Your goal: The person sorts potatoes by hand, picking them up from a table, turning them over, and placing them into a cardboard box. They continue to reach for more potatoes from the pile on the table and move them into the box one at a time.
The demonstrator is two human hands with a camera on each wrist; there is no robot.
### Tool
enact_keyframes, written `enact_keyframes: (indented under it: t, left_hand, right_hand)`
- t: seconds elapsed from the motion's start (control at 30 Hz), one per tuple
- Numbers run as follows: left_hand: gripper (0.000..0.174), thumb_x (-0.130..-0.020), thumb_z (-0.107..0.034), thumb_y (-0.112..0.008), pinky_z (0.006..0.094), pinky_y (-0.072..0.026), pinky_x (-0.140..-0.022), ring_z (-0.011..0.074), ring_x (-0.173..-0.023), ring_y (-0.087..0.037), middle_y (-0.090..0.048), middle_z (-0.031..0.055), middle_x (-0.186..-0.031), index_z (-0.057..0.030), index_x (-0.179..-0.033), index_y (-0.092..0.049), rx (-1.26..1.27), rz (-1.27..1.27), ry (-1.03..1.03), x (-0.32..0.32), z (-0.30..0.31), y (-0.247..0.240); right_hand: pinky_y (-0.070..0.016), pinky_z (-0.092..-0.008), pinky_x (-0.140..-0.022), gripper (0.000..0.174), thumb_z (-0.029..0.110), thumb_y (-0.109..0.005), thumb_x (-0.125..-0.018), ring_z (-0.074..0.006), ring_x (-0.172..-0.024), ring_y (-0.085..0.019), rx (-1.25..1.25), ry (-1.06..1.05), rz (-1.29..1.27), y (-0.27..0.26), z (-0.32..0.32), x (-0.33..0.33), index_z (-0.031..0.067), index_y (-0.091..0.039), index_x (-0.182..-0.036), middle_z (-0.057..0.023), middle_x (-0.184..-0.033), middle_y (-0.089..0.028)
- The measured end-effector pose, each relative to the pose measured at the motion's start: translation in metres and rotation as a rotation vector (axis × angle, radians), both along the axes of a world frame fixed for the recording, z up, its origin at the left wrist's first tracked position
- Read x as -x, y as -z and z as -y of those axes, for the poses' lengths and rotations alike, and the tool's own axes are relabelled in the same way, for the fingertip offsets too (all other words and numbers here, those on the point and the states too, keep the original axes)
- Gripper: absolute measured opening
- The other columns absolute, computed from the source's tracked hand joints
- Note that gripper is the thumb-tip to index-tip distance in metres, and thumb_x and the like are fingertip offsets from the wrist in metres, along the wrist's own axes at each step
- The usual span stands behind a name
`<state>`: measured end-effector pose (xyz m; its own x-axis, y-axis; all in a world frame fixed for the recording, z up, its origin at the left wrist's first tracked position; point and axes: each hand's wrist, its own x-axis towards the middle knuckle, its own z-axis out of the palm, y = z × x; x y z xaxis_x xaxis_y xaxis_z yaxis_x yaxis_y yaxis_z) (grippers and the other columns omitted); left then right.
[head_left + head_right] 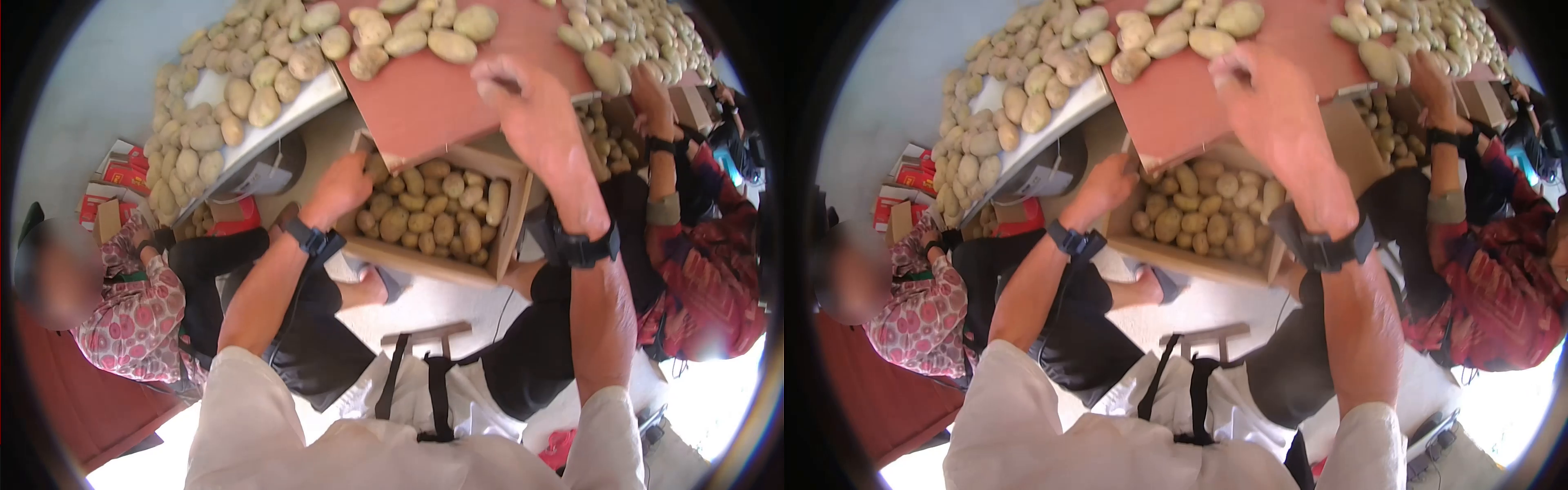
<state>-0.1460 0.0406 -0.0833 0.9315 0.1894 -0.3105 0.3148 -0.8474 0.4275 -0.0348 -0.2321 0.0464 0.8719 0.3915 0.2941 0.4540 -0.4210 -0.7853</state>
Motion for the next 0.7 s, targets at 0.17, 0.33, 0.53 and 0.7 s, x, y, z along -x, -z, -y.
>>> enact_keyframes:
  t: [0.17,0.33,0.53,0.7]
  left_hand:
    - [0.037,-0.094,-0.017,-0.060,0.0505,-0.0499,-0.105,0.0448,-0.121,-0.063,-0.067,0.0254,-0.129,0.0010,-0.126,-0.067,0.056,0.076,-0.004,-0.003,-0.004,-0.023]
    - [0.034,-0.095,-0.018,-0.060,0.0493,-0.0505,-0.103,0.0429,-0.119,-0.064,-0.068,0.0246,-0.127,0.0013,-0.122,-0.069,0.120,0.143,-0.056,-0.005,-0.002,-0.054]
    - [0.032,-0.095,-0.020,-0.063,0.0466,-0.0526,-0.099,0.0405,-0.113,-0.067,-0.069,0.0231,-0.120,0.0016,-0.118,-0.070,0.218,0.280,-0.082,-0.011,0.002,-0.081]
    - [0.032,-0.096,-0.022,-0.065,0.0442,-0.0540,-0.094,0.0378,-0.104,-0.069,-0.069,0.0211,-0.116,0.0022,-0.116,-0.070,0.293,0.371,-0.085,-0.021,0.011,-0.100]
  right_hand:
    - [-0.0539,-0.0415,-0.092,0.028,0.015,-0.062,-0.095,-0.0343,-0.102,-0.072,0.021,0.080,-0.124,-0.012,0.001,-0.001,-0.0001,-0.073,-0.115,-0.0218,-0.108,-0.075]
    - [-0.0545,-0.0419,-0.088,0.028,0.016,-0.062,-0.095,-0.0298,-0.094,-0.070,0.081,0.139,-0.134,-0.010,0.002,-0.014,0.0006,-0.073,-0.116,-0.0204,-0.105,-0.075]
    - [-0.0546,-0.0417,-0.092,0.031,0.014,-0.065,-0.094,-0.0317,-0.104,-0.071,0.077,0.170,-0.123,0.017,-0.004,-0.043,0.0021,-0.070,-0.123,-0.0195,-0.115,-0.074]
    - [-0.0524,-0.0442,-0.102,0.040,0.016,-0.068,-0.093,-0.0357,-0.119,-0.068,0.231,0.081,-0.038,0.009,-0.030,-0.063,0.0021,-0.066,-0.131,-0.0202,-0.128,-0.071]
